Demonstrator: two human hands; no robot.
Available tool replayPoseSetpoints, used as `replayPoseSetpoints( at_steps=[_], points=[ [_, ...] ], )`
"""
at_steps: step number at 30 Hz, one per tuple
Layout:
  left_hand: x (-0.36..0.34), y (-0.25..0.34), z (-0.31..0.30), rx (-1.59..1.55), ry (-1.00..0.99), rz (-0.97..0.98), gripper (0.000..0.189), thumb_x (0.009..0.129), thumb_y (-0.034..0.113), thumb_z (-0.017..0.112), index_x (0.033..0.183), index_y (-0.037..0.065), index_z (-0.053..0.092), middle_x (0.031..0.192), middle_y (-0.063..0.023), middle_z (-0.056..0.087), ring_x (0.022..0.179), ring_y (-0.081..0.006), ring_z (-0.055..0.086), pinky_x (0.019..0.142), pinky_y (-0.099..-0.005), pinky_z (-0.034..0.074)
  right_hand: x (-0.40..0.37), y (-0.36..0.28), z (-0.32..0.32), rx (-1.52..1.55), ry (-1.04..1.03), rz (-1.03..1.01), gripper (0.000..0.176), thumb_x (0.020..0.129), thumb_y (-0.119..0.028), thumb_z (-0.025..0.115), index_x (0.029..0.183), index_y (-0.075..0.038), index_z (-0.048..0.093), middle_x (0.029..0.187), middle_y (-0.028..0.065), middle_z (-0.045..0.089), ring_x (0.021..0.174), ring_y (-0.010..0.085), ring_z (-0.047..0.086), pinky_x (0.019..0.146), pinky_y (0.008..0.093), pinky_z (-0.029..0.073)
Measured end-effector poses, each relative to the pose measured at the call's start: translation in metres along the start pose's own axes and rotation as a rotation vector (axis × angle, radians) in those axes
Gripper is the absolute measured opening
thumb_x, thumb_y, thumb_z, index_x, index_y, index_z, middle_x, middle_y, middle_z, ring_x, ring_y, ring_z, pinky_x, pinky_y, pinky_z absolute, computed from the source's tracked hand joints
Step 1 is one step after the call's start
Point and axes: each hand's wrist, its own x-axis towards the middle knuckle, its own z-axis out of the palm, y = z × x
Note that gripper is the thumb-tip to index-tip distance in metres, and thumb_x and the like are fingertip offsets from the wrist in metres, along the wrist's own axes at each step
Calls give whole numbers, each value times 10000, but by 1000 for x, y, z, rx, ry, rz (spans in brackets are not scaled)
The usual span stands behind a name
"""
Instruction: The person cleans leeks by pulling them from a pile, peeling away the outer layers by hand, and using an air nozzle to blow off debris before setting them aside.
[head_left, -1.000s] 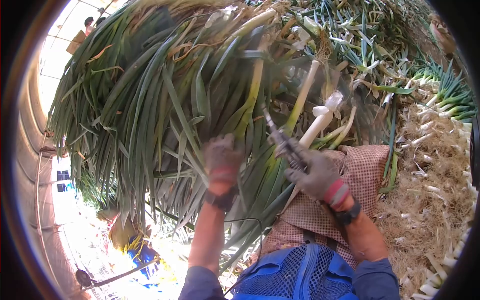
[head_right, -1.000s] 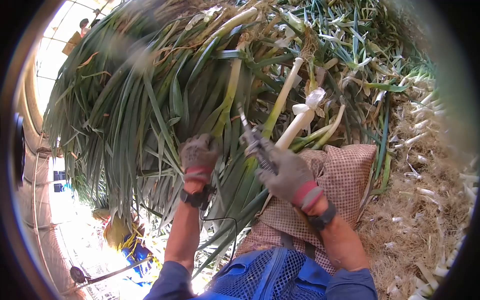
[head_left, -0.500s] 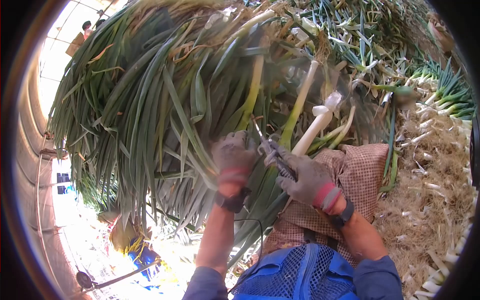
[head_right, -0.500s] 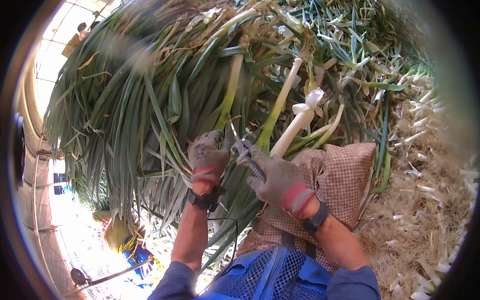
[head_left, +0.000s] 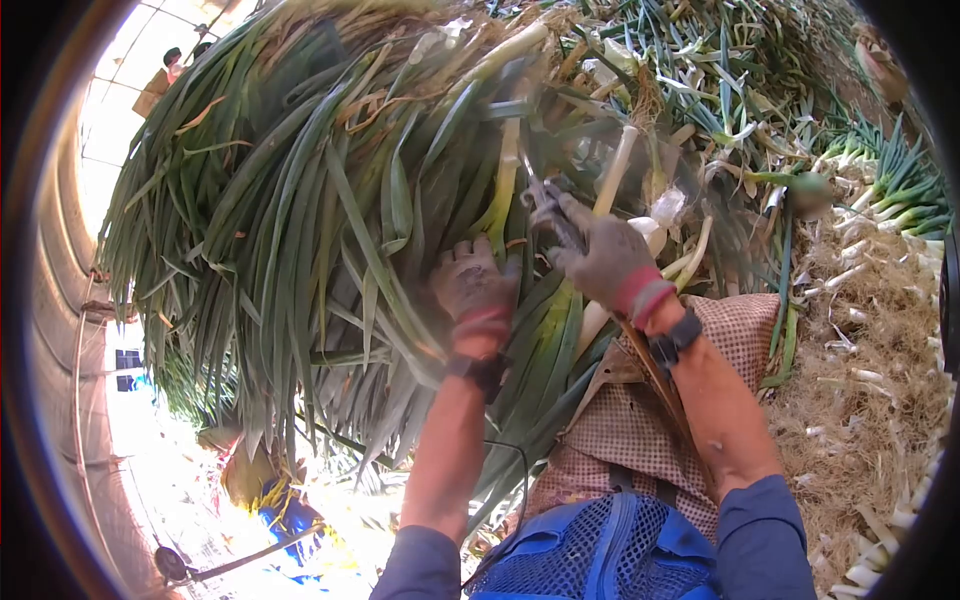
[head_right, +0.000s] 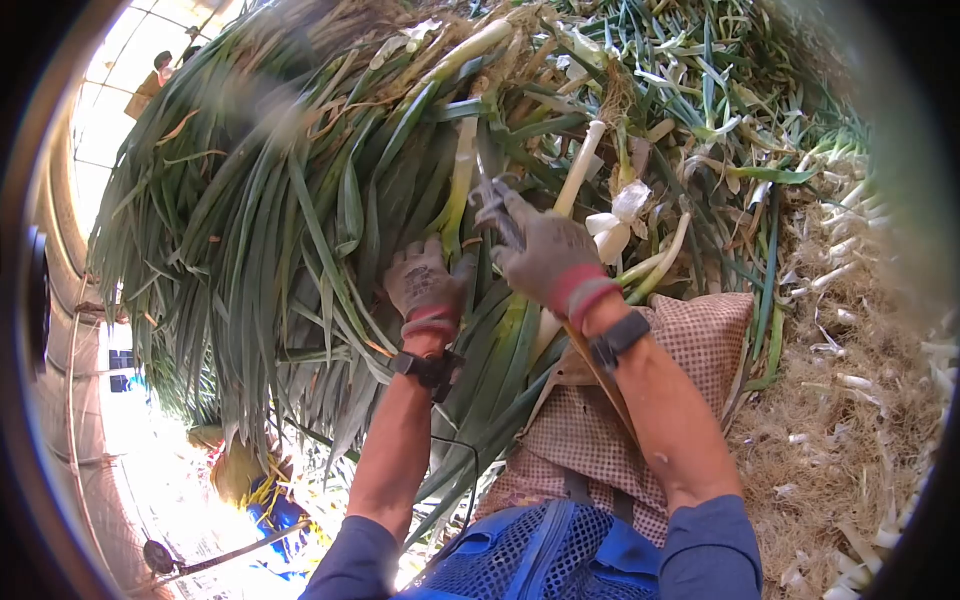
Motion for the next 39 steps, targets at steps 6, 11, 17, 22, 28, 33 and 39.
replayPoseSetpoints(
  at_steps=[6, 11, 17, 22, 28, 33, 39],
  points=[
    [12, 12, 11, 76, -87, -56, 625, 859, 545, 770, 1329, 141, 689, 1287, -123, 713, 1260, -340, 642, 1003, -489, 522, 73, 1, -6, -117, 91, -24, 771, 891, -365, 735, 1604, -166, 517, 1136, 298, 746, 1062, 464, 718, 979, 499, 558],
    [26, 11, 5, -122, -149, -121, 620, 817, 448, 807, 1326, 112, 697, 1233, -163, 755, 1164, -375, 708, 992, -488, 551, 64, -4, -16, -82, 48, 5, 762, 899, -359, 715, 1603, -150, 514, 1150, 274, 753, 1084, 445, 724, 989, 510, 558],
    [26, -6, -25, -497, -353, -113, 569, 807, 313, 812, 1306, 54, 723, 1127, -181, 800, 994, -343, 771, 915, -443, 583, -15, 13, -15, 57, -14, -29, 794, 871, -311, 772, 1592, -96, 522, 1087, 286, 751, 1011, 439, 738, 925, 466, 562],
    [5, -26, -28, -738, -465, -47, 578, 799, 248, 838, 1327, 50, 717, 1070, -150, 804, 923, -263, 764, 889, -392, 577, -84, 22, -16, 152, -155, -87, 785, 885, -324, 783, 1603, -141, 523, 1098, 291, 726, 1046, 422, 736, 936, 493, 563],
    [-45, -5, -27, -333, -499, 109, 752, 855, 375, 815, 1512, 84, 593, 1128, -196, 793, 1001, -366, 770, 913, -457, 585, -102, 36, -17, 203, -93, -201, 737, 887, -314, 770, 1569, -127, 564, 1031, 235, 747, 989, 394, 748, 937, 470, 565],
    [-69, 12, -3, -176, -430, 109, 787, 871, 450, 776, 1546, 110, 558, 1087, -178, 793, 977, -386, 766, 871, -501, 591, -81, 19, -55, 94, -286, -40, 703, 893, -315, 761, 1555, -154, 585, 881, 188, 735, 876, 357, 746, 871, 433, 572],
    [-97, 23, 14, -6, -202, 241, 618, 913, 319, 681, 1475, 73, 603, 929, -155, 771, 817, -349, 757, 701, -527, 576, 1, 17, -56, 155, -372, 57, 523, 916, -343, 740, 1418, -199, 716, 894, 143, 749, 827, 305, 723, 828, 390, 576]
  ],
)
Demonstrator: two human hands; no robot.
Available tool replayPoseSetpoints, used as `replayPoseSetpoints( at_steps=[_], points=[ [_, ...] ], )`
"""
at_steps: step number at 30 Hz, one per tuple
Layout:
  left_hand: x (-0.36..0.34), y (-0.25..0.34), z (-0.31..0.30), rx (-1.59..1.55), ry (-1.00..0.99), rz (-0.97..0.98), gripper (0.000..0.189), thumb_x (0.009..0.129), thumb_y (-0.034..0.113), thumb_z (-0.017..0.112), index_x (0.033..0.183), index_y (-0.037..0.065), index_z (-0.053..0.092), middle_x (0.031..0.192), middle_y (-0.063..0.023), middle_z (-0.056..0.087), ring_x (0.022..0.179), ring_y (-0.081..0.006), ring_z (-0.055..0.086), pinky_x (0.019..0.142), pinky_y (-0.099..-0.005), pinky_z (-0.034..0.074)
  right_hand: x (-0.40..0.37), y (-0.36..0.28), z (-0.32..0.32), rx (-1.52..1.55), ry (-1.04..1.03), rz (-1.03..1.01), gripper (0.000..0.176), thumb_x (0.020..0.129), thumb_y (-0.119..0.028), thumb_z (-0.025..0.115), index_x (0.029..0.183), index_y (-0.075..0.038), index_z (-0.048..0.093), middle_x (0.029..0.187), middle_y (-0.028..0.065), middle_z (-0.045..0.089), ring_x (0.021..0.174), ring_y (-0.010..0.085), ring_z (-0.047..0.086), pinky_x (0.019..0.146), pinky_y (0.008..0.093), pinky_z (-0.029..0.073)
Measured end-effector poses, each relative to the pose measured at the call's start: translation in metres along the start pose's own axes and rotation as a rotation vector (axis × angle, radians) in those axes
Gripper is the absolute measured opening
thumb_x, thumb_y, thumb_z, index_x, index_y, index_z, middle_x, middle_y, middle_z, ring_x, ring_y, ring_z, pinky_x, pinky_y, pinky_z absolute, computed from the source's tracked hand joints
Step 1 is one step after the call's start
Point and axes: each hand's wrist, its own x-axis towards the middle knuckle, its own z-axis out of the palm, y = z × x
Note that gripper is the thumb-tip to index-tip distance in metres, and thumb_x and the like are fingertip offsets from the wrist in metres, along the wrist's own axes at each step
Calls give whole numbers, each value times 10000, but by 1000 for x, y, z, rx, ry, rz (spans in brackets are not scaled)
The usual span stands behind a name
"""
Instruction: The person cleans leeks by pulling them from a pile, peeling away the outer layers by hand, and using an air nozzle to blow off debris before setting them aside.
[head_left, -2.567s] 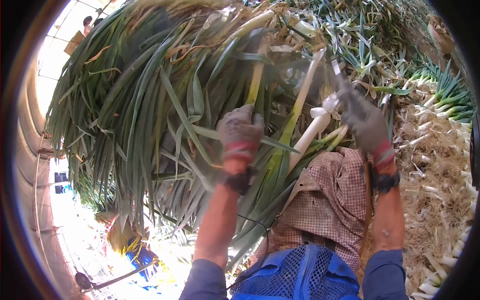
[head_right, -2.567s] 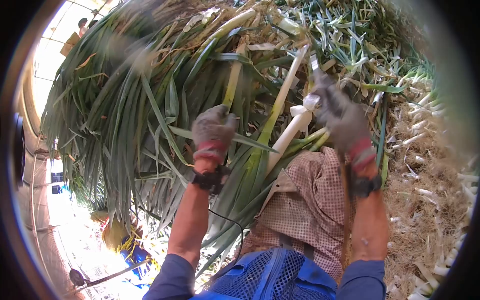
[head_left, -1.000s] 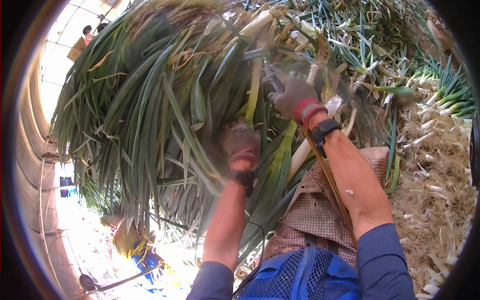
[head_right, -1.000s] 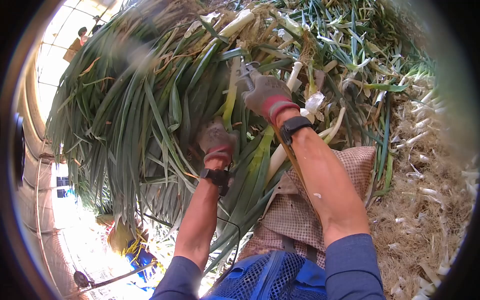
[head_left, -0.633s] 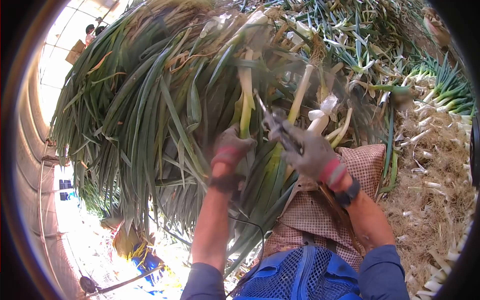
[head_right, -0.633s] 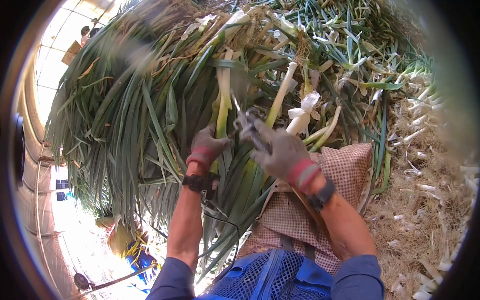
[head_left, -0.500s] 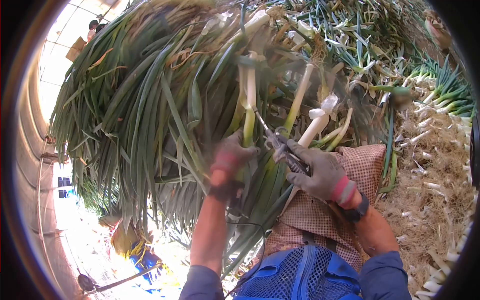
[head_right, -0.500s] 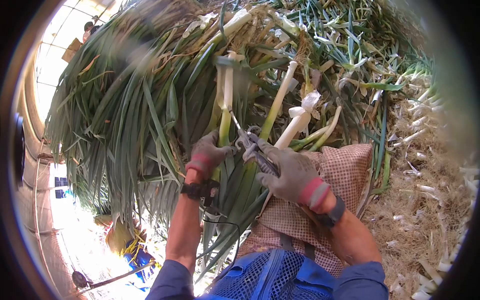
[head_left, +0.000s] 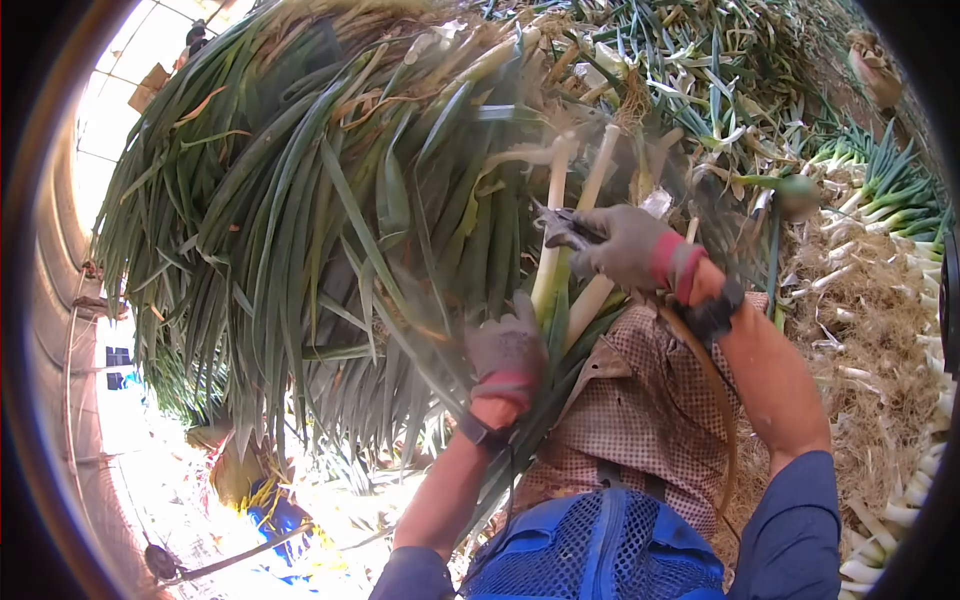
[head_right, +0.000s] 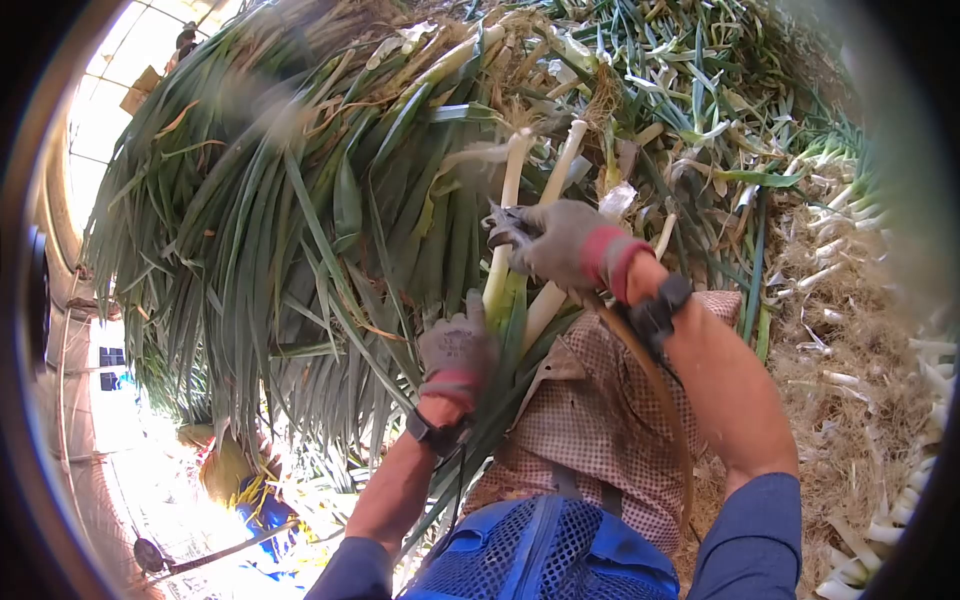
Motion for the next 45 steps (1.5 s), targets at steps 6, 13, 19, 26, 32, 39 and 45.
replayPoseSetpoints(
  at_steps=[6, 13, 19, 26, 32, 39, 45],
  points=[
    [-30, 7, 0, -17, 21, 47, 510, 934, 243, 639, 1414, 72, 622, 860, -134, 746, 775, -326, 739, 646, -521, 558, 80, 40, -57, -609, 293, -49, 387, 988, -308, 630, 1315, -135, 744, 1156, 207, 768, 1040, 381, 746, 945, 463, 592],
    [-8, 6, -18, -277, -19, -12, 624, 899, 357, 746, 1442, 88, 595, 918, -158, 762, 821, -378, 738, 744, -516, 575, 39, 70, -263, -467, 862, 295, 295, 1018, -237, 660, 1239, -91, 792, 952, 127, 797, 793, 195, 752, 655, 349, 563],
    [60, 17, -47, -518, 121, 107, 575, 952, 367, 745, 1437, 83, 624, 1057, -168, 776, 963, -390, 748, 862, -492, 590, -25, 34, -100, 104, 426, 3, 472, 1003, -138, 705, 1469, -66, 676, 1140, 32, 771, 962, 111, 683, 857, 276, 567],
    [-15, -93, -22, -479, 488, -146, 340, 944, 267, 776, 1226, 77, 779, 1079, -161, 801, 1005, -354, 772, 908, -426, 610, -72, 37, 23, 575, 228, -75, 647, 938, -34, 694, 1553, 70, 524, 1307, 142, 732, 1119, 152, 694, 980, 300, 561],
    [-47, -156, -56, -302, 515, -572, 357, 939, 356, 784, 1174, 87, 792, 1018, -154, 808, 932, -360, 785, 826, -446, 622, -84, 23, 67, 505, 103, -60, 686, 922, -73, 731, 1578, -20, 537, 1116, 99, 752, 1035, 108, 683, 934, 283, 571],
    [13, -173, -33, -29, 312, -416, 436, 920, 494, 772, 1054, 79, 802, 920, -189, 789, 883, -402, 774, 757, -494, 605, -85, 26, 71, 533, 110, -155, 731, 921, -119, 766, 1601, -34, 512, 1157, 86, 760, 1057, 125, 699, 960, 297, 571],
    [12, -184, -31, -279, 254, -301, 386, 879, 404, 838, 1002, 40, 803, 878, -200, 779, 807, -385, 769, 695, -457, 583, -98, 21, 67, 137, 47, -161, 803, 870, -134, 803, 1608, -34, 503, 1235, 101, 766, 1103, 113, 691, 963, 313, 568]
  ],
)
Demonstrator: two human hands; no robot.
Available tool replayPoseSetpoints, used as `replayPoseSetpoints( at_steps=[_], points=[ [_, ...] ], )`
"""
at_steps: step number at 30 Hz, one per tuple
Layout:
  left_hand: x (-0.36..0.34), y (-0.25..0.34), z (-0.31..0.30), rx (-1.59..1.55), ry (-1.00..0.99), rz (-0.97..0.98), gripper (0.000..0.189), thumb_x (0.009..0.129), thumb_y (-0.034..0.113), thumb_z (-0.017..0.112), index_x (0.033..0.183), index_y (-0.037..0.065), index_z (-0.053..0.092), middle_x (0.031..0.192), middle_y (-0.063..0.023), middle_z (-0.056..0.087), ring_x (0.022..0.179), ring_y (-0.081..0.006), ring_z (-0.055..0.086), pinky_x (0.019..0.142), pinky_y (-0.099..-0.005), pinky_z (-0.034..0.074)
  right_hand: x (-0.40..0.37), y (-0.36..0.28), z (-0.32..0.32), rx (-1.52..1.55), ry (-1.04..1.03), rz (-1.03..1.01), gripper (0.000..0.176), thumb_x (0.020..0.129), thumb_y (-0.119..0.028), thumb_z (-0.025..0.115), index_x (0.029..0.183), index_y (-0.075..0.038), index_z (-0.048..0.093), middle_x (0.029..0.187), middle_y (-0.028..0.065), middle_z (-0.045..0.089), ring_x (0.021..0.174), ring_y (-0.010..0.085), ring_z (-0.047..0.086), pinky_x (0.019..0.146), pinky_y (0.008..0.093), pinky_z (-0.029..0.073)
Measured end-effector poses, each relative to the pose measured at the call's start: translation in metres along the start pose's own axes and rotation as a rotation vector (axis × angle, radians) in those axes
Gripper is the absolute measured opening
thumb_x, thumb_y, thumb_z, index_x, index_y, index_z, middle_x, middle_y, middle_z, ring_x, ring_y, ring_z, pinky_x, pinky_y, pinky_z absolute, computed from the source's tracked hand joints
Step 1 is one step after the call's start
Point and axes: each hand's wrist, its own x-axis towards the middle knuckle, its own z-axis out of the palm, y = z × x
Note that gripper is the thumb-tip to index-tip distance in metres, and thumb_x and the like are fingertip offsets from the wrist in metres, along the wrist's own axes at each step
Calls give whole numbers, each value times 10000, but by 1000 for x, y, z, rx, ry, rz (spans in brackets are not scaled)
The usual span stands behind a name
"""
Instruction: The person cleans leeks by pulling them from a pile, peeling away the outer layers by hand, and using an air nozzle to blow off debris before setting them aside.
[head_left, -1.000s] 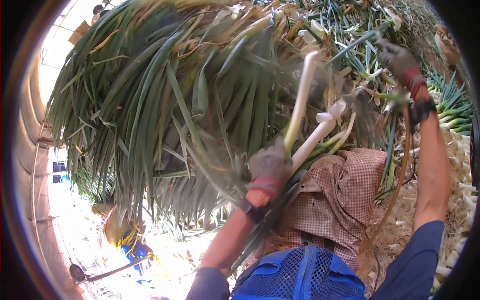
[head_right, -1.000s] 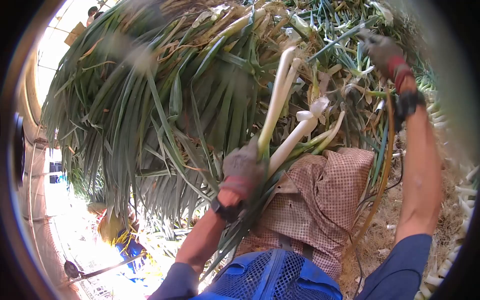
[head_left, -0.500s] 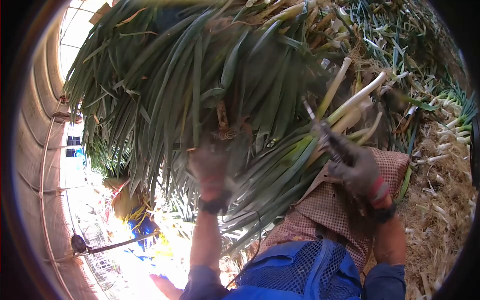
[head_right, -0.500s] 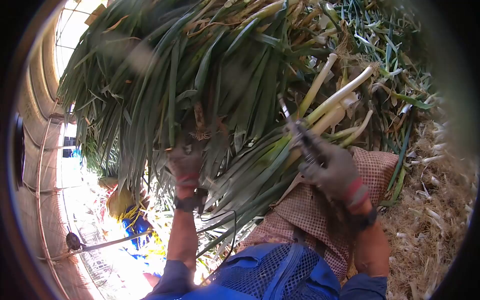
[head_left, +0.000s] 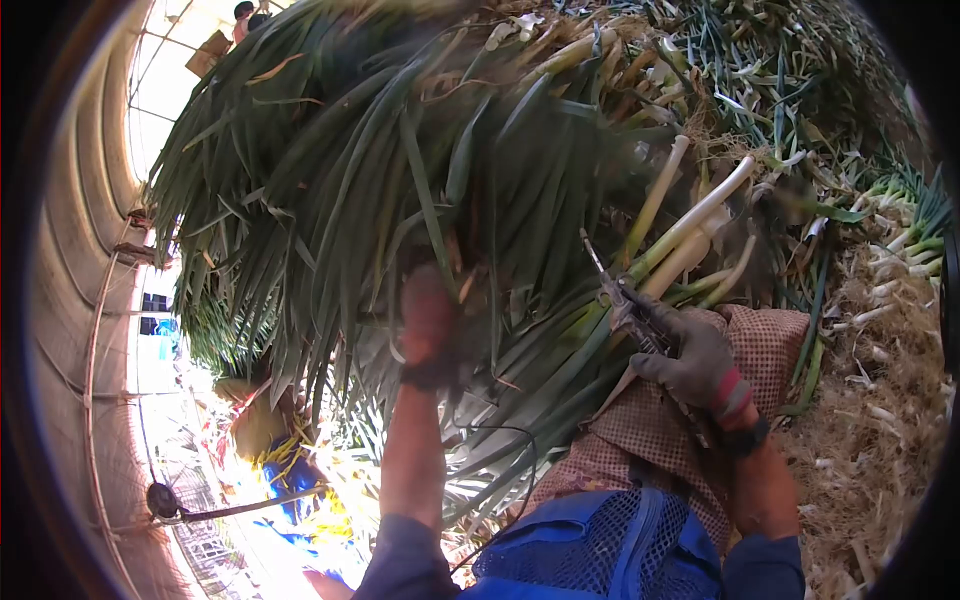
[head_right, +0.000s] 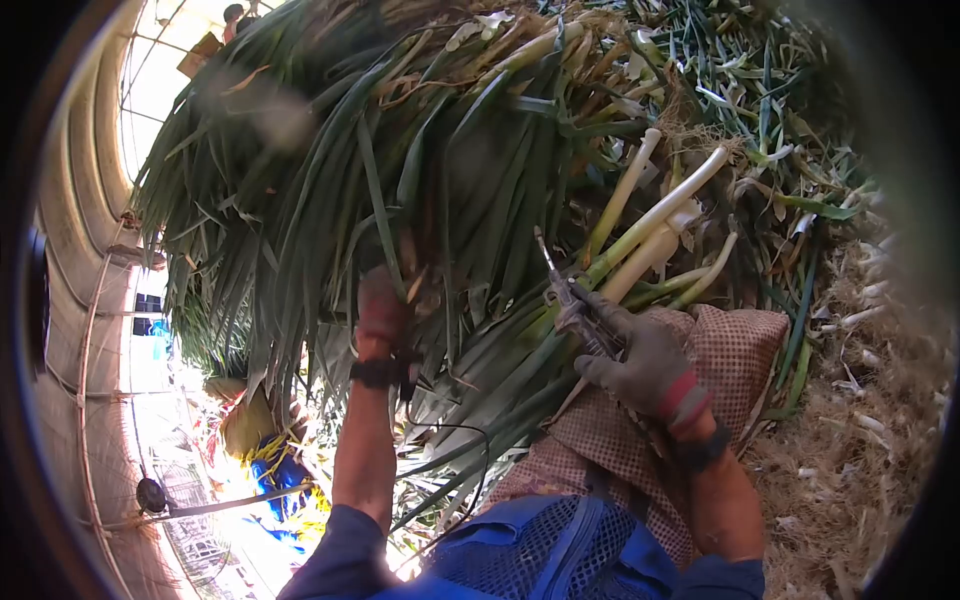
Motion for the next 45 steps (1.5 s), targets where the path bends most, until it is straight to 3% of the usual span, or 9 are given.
replayPoseSetpoints(
  at_steps=[7, 12, 17, 20, 23, 25, 30, 37, 45],
  points=[
    [-166, 28, -91, -247, -601, -245, 437, 804, 229, 854, 1174, 4, 793, 945, -135, 793, 881, -180, 768, 794, -342, 592, -2, 10, -3, 330, -25, 147, 780, 881, -99, 782, 1608, -38, 509, 1235, 76, 744, 997, 104, 691, 977, 292, 568],
    [-173, 30, -182, -560, -439, -473, 374, 870, 180, 821, 1172, -39, 788, 950, -87, 789, 825, -125, 701, 745, -306, 552, -3, 9, -8, 507, 5, 151, 761, 873, -83, 787, 1588, -29, 532, 1237, 72, 732, 1003, 128, 688, 983, 290, 569],
    [-125, 43, -183, -848, -279, -293, 408, 882, 179, 816, 1210, -56, 761, 899, -20, 761, 789, -124, 676, 773, -286, 536, -21, 5, -16, 264, 14, 102, 757, 865, -93, 803, 1569, 2, 541, 1296, 78, 709, 1063, 155, 693, 998, 290, 563],
    [-129, -28, -155, -1116, 398, -163, 569, 928, 362, 798, 1301, -57, 710, 1124, -109, 735, 862, -174, 684, 799, -313, 555, -33, 15, -22, 338, 37, 69, 784, 863, -70, 807, 1580, 33, 507, 1312, 72, 694, 1082, 145, 689, 1000, 285, 561],
    [-134, -88, -229, -1992, 72, 423, 812, 983, 601, 668, 1472, -40, 574, 1381, -155, 634, 1223, -281, 582, 932, -404, 537, -42, 17, -30, 594, 63, 156, 807, 862, -32, 800, 1595, 48, 470, 1291, 61, 693, 1064, 118, 683, 984, 273, 563],
    [-152, -100, -250, -2171, 192, 584, 938, 1003, 713, 587, 1579, -19, 476, 1519, -178, 566, 1400, -329, 492, 1013, -448, 513, -39, 11, -29, 720, 32, 160, 822, 867, 26, 758, 1618, 58, 424, 1262, 36, 664, 992, 76, 641, 884, 241, 556],
    [-95, 16, -192, -1242, 459, -132, 463, 1078, 169, 598, 1514, 13, 592, 1315, -123, 735, 1125, -221, 726, 969, -387, 605, -27, 23, -24, 726, 7, 144, 831, 877, 72, 718, 1633, 74, 373, 1299, 45, 642, 1029, 81, 642, 895, 252, 572],
    [78, 94, -47, 281, 319, 88, 682, 911, 382, 783, 1458, 2, 636, 1438, -239, 661, 1302, -409, 650, 1087, -476, 536, -29, 24, -27, 695, 76, 125, 853, 840, -50, 822, 1604, 52, 455, 1225, 38, 689, 1042, 76, 657, 928, 239, 562],
    [82, 44, -42, 268, 173, 100, 246, 853, 177, 692, 1074, 126, 787, 1040, -181, 760, 1001, -412, 725, 857, -509, 578, -20, 27, -24, 593, 29, 135, 869, 831, -68, 853, 1596, 68, 463, 1339, 91, 664, 1148, 131, 652, 1025, 288, 546]
  ],
)
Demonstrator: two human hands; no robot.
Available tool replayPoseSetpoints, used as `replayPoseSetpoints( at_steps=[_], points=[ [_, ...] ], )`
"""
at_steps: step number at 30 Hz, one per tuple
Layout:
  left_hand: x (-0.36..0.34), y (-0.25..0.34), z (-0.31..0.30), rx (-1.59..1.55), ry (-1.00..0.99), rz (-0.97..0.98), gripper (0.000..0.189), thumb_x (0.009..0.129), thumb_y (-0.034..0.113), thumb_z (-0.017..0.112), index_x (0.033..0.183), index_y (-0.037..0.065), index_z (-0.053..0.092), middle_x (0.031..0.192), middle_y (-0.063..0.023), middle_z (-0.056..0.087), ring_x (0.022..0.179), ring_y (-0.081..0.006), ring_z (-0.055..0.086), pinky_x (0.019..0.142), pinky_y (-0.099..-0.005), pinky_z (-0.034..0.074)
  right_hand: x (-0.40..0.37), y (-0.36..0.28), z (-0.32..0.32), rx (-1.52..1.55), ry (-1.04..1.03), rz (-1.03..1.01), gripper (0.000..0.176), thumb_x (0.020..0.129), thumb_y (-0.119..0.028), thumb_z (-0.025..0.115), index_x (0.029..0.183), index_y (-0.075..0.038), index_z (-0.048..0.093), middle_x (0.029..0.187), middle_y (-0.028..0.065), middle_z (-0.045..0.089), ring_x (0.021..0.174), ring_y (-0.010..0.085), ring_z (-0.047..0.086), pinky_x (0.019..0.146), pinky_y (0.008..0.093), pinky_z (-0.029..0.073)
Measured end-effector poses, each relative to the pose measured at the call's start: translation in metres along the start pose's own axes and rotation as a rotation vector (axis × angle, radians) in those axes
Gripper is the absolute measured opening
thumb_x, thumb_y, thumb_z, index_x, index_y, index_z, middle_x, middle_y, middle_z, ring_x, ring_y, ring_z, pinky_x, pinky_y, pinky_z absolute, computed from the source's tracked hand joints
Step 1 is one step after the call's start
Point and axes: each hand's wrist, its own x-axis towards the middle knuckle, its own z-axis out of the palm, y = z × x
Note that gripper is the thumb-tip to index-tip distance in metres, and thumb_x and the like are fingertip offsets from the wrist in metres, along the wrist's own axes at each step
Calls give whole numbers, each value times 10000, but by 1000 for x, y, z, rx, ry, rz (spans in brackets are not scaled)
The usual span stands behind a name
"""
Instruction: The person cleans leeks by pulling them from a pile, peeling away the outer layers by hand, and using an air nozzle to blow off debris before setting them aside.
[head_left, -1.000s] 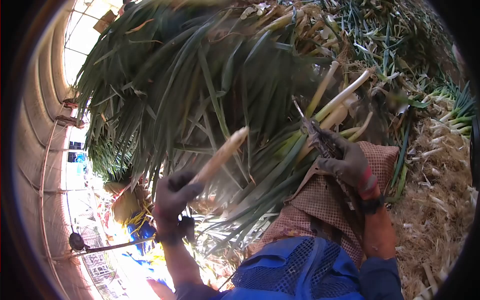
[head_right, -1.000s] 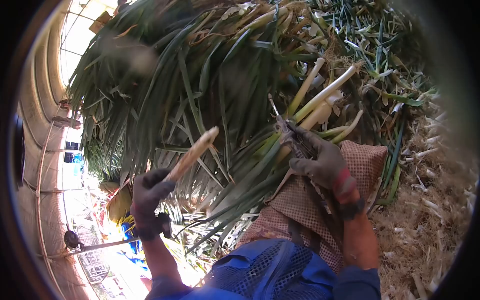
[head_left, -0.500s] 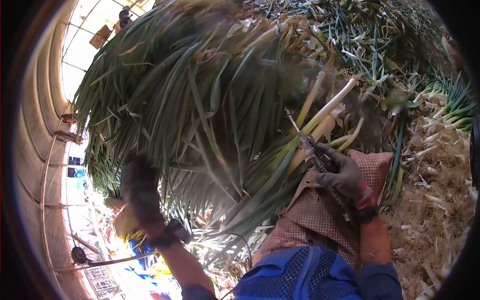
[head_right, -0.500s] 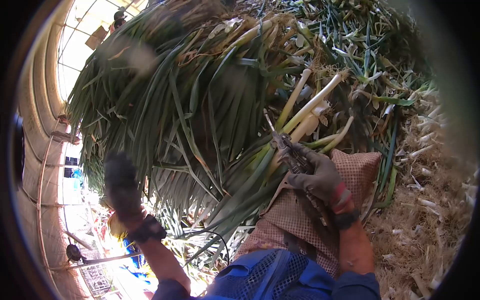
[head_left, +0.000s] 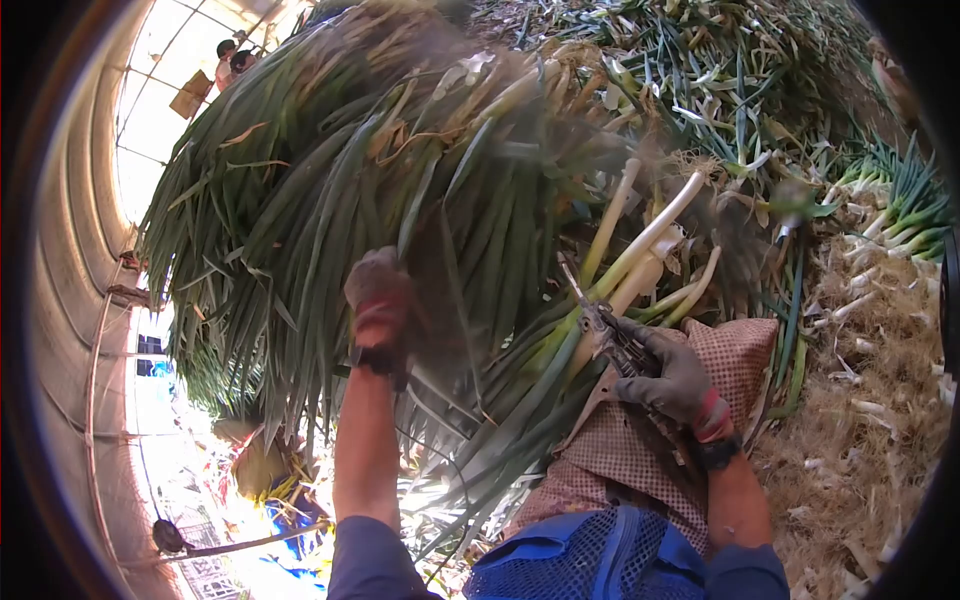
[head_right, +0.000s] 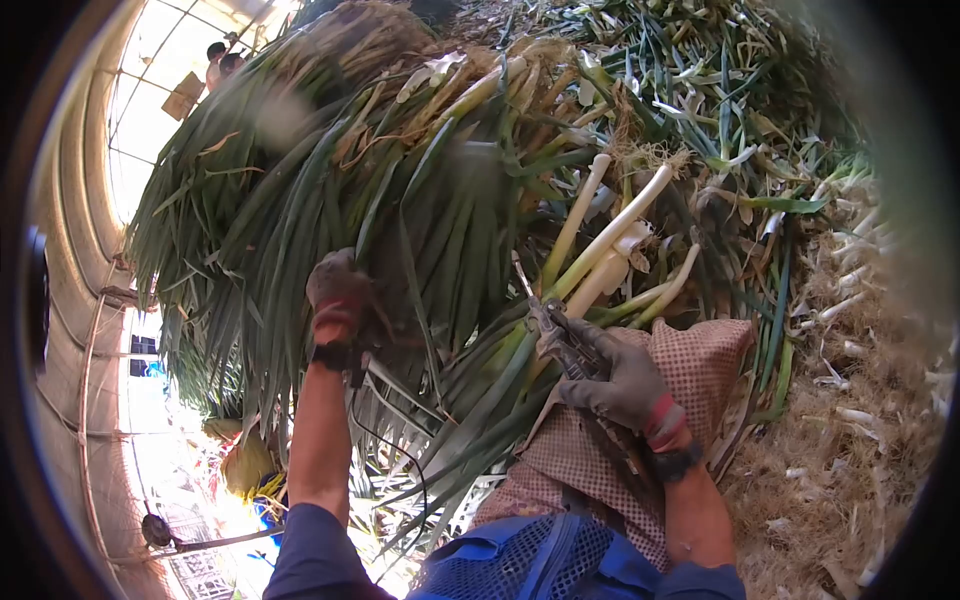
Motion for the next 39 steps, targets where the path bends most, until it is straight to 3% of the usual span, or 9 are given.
replayPoseSetpoints(
  at_steps=[2, 5, 9, 14, 18, 21, 24, 30, 39],
  points=[
    [-32, -2, -26, -48, -42, 36, 190, 838, 142, 698, 1002, 120, 791, 981, -183, 755, 951, -414, 730, 795, -510, 579, 6, 0, 0, -213, 15, -74, 860, 829, -65, 856, 1587, 71, 474, 1367, 105, 655, 1165, 137, 646, 1033, 289, 541],
    [-113, -2, -41, -91, -181, 159, 189, 802, 124, 738, 985, 103, 779, 900, -168, 743, 868, -410, 727, 717, -515, 573, 12, 11, 1, -41, 3, -8, 864, 827, -69, 854, 1589, 70, 472, 1385, 116, 655, 1174, 146, 651, 1032, 298, 544],
    [-188, 49, -75, -289, -605, 231, 308, 861, 276, 833, 1090, 78, 774, 1003, -171, 753, 981, -355, 736, 846, -474, 587, 16, 11, 13, 96, -7, -22, 848, 825, -81, 849, 1578, 69, 488, 1362, 114, 675, 1156, 167, 665, 1034, 320, 548],
    [-157, 54, -29, -669, -342, 71, 435, 887, 392, 860, 1167, 70, 775, 1077, -153, 763, 1053, -296, 742, 916, -446, 579, 21, -5, 37, -316, 59, -137, 804, 845, -179, 821, 1585, -44, 538, 1200, 142, 755, 1070, 178, 714, 998, 330, 556],
    [-136, 53, 30, -667, -278, -168, 418, 884, 379, 860, 1165, 80, 782, 1097, -138, 767, 1035, -313, 742, 908, -435, 578, 18, -4, 54, -540, -123, -192, 828, 833, -375, 810, 1593, -176, 550, 1126, 240, 749, 1032, 366, 756, 961, 418, 574],
    [-127, 64, 31, -574, -224, -179, 389, 873, 356, 855, 1147, 88, 791, 1099, -136, 767, 1007, -332, 737, 892, -432, 578, 25, -22, 74, -779, -80, -81, 850, 840, -280, 811, 1610, -80, 511, 1196, 231, 753, 1091, 326, 755, 999, 396, 564],
    [-125, 72, 27, -519, -126, -148, 407, 852, 369, 855, 1151, 101, 790, 1104, -134, 763, 998, -347, 728, 874, -440, 575, 23, -32, 85, -856, -164, -45, 832, 844, -311, 798, 1599, -99, 521, 1154, 279, 738, 1057, 440, 735, 961, 459, 573],
    [-126, 77, 28, -363, -162, -101, 466, 860, 409, 835, 1213, 112, 770, 1102, -129, 751, 1034, -341, 726, 878, -455, 573, 85, -24, 81, -955, 161, -276, 805, 861, -404, 788, 1588, -179, 524, 1068, 277, 723, 995, 453, 722, 934, 515, 573],
    [-119, 85, 33, -192, -279, -109, 593, 917, 433, 752, 1430, 152, 653, 1287, -149, 697, 1162, -381, 687, 979, -479, 560, 169, -81, 67, -1100, 217, -318, 798, 865, -402, 791, 1595, -224, 523, 1106, 287, 713, 1044, 470, 718, 949, 531, 565]
  ],
)
